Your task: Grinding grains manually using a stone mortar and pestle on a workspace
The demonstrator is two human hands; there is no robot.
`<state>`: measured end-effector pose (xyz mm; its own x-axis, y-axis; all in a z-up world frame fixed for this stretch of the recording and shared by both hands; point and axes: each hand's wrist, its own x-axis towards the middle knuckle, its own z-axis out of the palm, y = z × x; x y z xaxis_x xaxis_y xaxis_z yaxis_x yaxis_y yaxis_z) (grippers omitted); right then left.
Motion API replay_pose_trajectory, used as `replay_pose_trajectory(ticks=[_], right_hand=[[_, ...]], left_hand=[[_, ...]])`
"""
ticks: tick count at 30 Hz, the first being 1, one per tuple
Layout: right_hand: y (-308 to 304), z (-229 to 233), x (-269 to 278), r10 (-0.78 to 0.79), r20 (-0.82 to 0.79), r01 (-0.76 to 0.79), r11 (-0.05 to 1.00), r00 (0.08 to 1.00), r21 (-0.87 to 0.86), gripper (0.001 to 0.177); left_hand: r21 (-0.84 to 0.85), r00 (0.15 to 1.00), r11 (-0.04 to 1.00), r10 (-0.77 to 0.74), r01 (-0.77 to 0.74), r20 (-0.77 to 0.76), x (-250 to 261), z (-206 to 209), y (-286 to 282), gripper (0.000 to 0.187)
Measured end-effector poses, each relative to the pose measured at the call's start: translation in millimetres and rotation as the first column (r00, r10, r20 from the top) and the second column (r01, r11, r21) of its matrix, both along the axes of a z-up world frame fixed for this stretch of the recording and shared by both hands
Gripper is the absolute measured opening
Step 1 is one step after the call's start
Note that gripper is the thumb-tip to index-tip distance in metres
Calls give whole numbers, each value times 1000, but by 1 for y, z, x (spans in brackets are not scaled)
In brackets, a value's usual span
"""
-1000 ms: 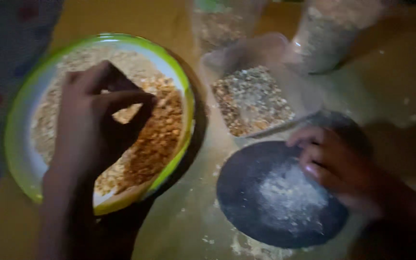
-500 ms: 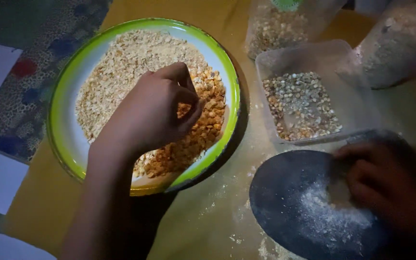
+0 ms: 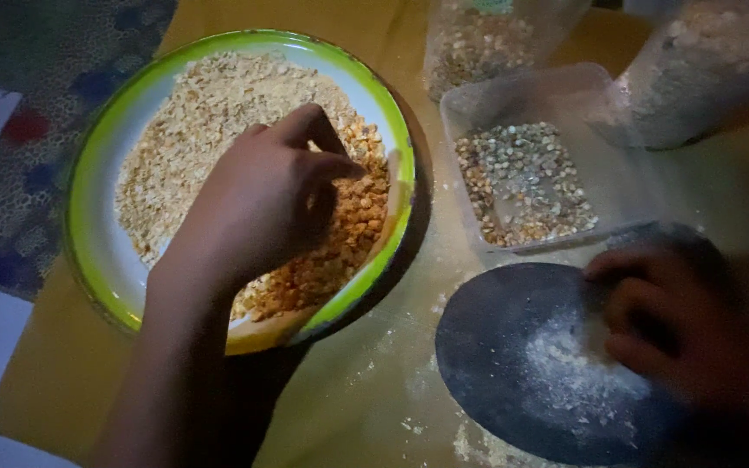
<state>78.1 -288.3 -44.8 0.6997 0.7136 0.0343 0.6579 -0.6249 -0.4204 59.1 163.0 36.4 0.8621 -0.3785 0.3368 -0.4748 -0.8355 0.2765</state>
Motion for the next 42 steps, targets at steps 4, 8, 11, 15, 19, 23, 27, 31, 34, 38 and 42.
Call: replay_pose_trajectory(ticks=[4,8,11,15,19,23,27,31,34,38,42], right_hand=[[25,39,-14,11,-61,-5,996,998,94,15],[28,51,-15,64,-199,-41,992,978,117,35],[29,50,-16,109,-188,-80,985,976,154,36],[36,57,-19,84,-157,-59,985,984,161,20],[43,57,-23,68,-216,-20,976,974,216,19],[54,57,-29,-42,-91,58,982,995,182,29],[51,60,-29,-10,-165,46,975,986,218,23],[39,61,-22,96,-211,-56,980,973,189,22],[45,57,-25,56,-182,-17,978,982,210,30],[50,54,-30,-47,-117,64,988,992,142,37],[45,57,-25,19,-191,26,973,981,229,21]], left_hand=[[-70,952,959,-261,275,158,-13,11,-41,15],[-175,832,820,-503,545,237,-29,2,-85,13],[-148,780,770,-590,621,208,-40,-10,-107,19],[-94,754,752,-633,652,174,-39,-19,-116,20],[-77,746,747,-642,661,175,-37,-20,-119,17],[-128,737,730,-642,672,211,-39,-24,-126,30],[-165,747,729,-639,664,184,-41,-30,-126,31],[-163,779,764,-592,624,209,-41,-32,-127,30],[-154,775,761,-603,630,190,-43,-33,-131,33],[-201,802,777,-569,597,182,-47,-31,-139,28],[-279,871,825,-468,491,149,-53,-26,-143,27]])
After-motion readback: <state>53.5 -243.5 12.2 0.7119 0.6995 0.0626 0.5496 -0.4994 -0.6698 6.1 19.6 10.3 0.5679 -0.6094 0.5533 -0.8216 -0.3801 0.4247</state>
